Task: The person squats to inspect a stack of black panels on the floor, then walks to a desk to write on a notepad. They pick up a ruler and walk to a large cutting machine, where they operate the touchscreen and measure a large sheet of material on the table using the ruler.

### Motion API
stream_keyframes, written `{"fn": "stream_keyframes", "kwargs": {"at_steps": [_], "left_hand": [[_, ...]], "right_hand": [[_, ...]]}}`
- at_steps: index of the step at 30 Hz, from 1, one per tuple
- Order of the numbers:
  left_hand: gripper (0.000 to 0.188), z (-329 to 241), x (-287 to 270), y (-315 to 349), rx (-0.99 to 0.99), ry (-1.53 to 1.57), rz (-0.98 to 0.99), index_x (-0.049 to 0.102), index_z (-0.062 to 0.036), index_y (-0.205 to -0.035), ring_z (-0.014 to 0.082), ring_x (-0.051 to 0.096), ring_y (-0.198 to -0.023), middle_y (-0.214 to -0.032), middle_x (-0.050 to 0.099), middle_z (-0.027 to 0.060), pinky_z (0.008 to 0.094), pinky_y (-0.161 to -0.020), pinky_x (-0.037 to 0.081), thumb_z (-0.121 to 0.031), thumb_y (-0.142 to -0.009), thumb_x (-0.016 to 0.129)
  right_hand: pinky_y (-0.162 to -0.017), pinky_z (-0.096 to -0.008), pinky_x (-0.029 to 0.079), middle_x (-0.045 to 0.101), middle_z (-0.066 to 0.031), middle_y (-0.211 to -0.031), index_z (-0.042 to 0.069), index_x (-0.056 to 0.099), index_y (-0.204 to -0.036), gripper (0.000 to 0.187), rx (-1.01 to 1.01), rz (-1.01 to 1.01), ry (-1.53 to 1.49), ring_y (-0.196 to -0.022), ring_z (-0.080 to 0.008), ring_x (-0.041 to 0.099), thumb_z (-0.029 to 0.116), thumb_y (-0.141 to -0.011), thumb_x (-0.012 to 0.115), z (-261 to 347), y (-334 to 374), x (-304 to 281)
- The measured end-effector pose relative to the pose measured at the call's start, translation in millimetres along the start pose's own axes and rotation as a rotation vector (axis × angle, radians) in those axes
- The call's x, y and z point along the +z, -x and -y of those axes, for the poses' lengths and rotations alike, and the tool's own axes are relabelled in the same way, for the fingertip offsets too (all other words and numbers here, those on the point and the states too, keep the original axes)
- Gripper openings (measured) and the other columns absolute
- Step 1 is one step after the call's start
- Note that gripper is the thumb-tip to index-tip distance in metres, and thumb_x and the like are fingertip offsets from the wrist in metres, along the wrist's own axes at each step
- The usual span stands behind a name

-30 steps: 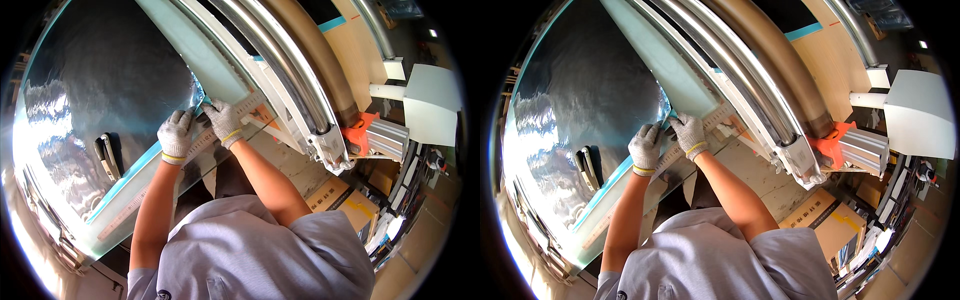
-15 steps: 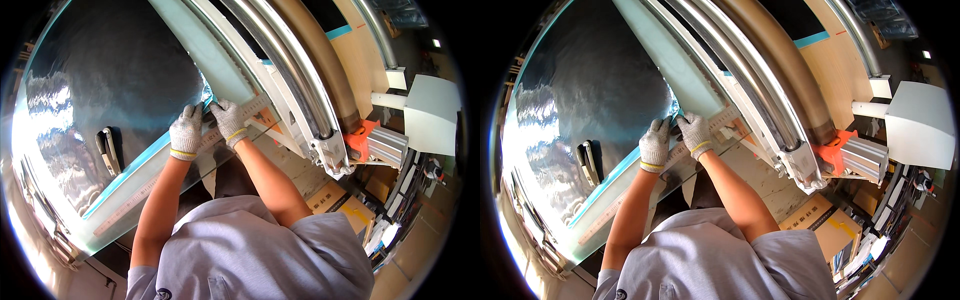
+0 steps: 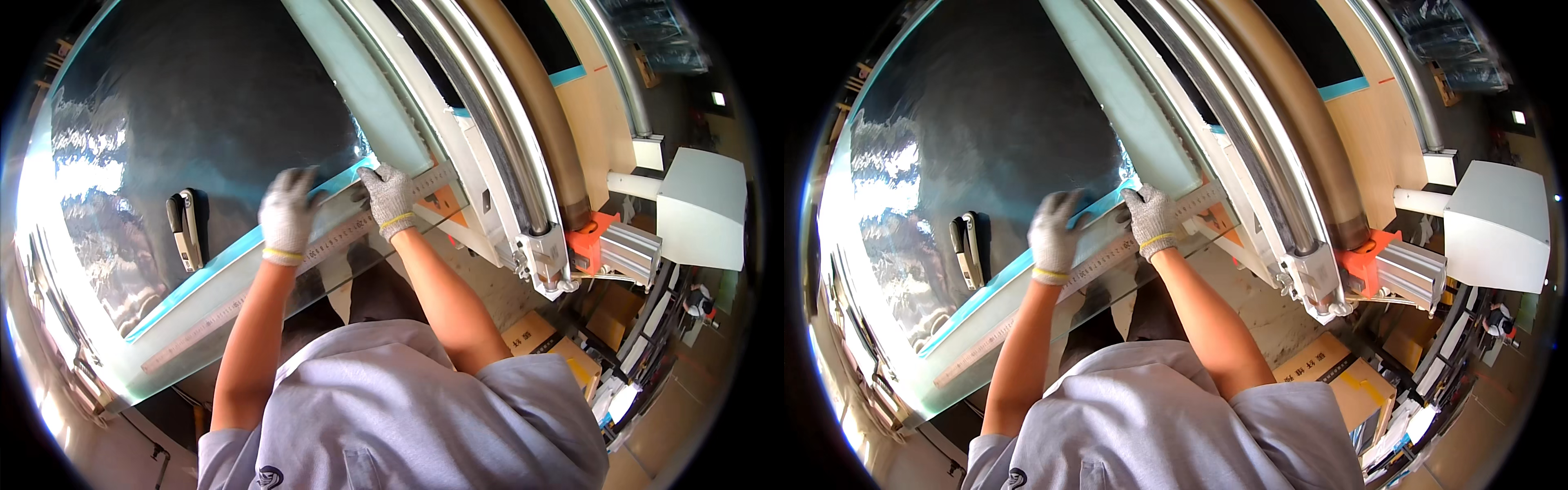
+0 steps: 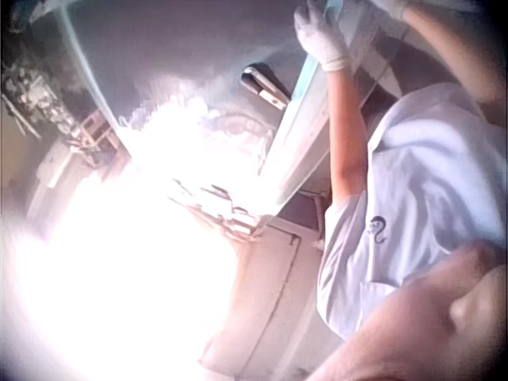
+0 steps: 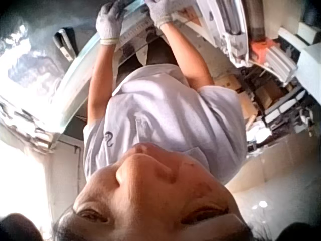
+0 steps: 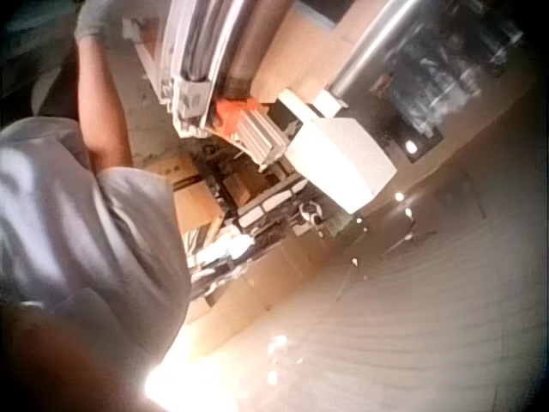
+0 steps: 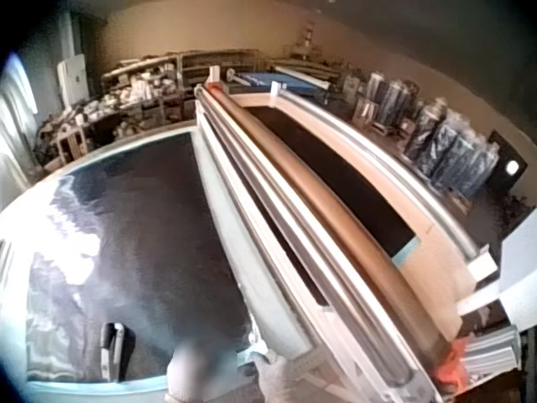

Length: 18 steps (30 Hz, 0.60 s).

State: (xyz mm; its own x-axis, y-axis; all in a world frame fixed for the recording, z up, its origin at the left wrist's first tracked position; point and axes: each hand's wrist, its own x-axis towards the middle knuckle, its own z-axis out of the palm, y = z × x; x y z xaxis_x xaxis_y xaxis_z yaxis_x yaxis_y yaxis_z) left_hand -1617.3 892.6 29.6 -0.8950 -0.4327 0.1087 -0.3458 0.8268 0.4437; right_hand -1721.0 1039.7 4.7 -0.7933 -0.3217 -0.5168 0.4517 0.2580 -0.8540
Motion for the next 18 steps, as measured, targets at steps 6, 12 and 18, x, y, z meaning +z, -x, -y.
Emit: {"fn": "stream_keyframes", "kwargs": {"at_steps": [6,12,18], "left_hand": [[0.093,150.0,-69.7,57.3,-0.599,-0.635,-0.317,0.030,-0.0111,-0.151,0.0386,0.044,-0.132,-0.145,0.043,0.0206,0.0447,-0.109,0.038,-0.045,-0.078,0.077],[0.043,139.4,-77.0,85.0,-0.466,-0.354,-0.230,0.058,-0.0051,-0.122,0.0377,0.061,-0.091,-0.100,0.062,0.0172,0.0465,-0.078,0.050,-0.025,-0.085,0.071],[0.068,18.3,-28.8,115.7,-0.134,-0.189,0.205,0.050,-0.0111,-0.140,0.0329,0.065,-0.089,-0.100,0.062,0.0132,0.0445,-0.069,0.055,-0.028,-0.078,0.073]], "right_hand": [[-0.036,-0.0255,0.045,0.068,-0.0101,-0.070,-0.001,0.063,-0.083,0.018,0.090,-0.075,-0.126,-0.050,-0.0149,0.065,0.014,-0.092,0.066,5.4,-1.2,8.1],[-0.037,-0.0250,0.046,0.070,-0.0113,-0.073,0.000,0.062,-0.085,0.017,0.114,-0.087,-0.147,-0.050,-0.0147,0.065,0.016,-0.092,0.065,4.4,-7.1,11.6],[-0.037,-0.0250,0.045,0.070,-0.0110,-0.073,0.001,0.061,-0.087,0.016,0.135,-0.057,-0.204,-0.050,-0.0143,0.064,0.016,-0.093,0.064,5.9,-6.3,9.0]]}}
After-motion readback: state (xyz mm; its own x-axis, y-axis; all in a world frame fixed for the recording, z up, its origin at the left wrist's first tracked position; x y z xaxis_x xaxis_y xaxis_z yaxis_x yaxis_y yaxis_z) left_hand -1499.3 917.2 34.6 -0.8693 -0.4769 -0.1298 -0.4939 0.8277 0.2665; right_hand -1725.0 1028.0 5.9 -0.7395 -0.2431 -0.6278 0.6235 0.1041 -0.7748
